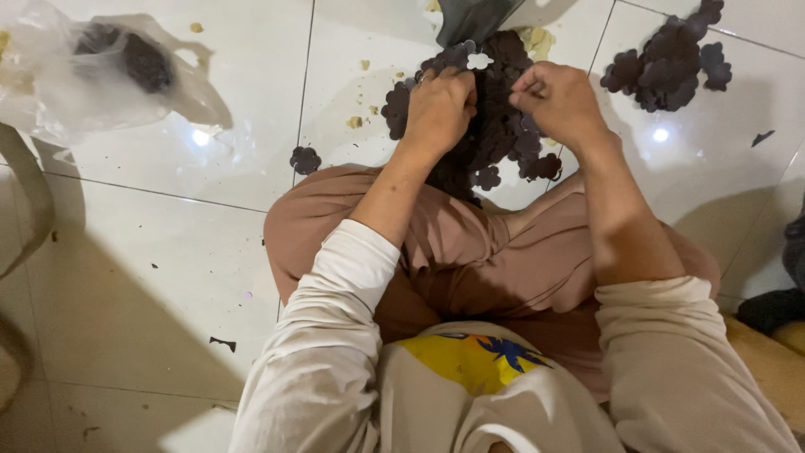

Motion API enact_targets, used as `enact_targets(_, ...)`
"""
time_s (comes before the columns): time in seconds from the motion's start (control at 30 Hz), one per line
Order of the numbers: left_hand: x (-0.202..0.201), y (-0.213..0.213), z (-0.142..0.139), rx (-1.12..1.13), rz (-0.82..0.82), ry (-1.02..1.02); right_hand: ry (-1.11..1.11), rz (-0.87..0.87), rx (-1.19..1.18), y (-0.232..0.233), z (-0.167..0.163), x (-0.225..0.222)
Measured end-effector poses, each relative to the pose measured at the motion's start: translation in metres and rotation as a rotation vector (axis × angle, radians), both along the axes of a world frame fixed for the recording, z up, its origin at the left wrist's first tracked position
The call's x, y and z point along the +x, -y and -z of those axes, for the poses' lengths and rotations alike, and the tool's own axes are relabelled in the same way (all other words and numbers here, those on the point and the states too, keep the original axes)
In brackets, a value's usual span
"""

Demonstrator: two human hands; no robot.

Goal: The person sits on the floor and trims dark flower-shaped shoe components one at a time, pinching off small pale excess pieces from each cutout by hand and setting the trimmed pieces aside with the growing pile of finished flower cutouts.

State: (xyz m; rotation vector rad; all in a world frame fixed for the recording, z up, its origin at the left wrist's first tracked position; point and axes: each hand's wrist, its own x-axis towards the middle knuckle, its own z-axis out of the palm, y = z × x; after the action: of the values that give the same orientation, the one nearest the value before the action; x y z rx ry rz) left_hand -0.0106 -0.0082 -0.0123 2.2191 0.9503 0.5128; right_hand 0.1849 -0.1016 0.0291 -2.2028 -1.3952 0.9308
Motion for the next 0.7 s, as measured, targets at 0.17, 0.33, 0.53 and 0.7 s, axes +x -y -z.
enact_targets(0.17, 0.001, -0.009, -0.004, -0.468, -0.056, 0.205, -0.045, -0.042, 0.224, 0.001, -0.018, 0.004)
enact_targets(0.33, 0.005, -0.011, -0.007, -0.71, -0.036, 0.451, -0.542, 0.1, 0.107, -0.005, -0.027, -0.002)
enact_targets(0.53, 0.004, -0.014, -0.018, -1.116, 0.048, 0.67, -0.72, 0.158, 0.104, -0.006, -0.041, -0.003)
enact_targets(0.7, -0.002, -0.016, -0.028, -1.18, 0.115, 0.685, -0.773, 0.153, 0.121, -0.005, -0.049, -0.005)
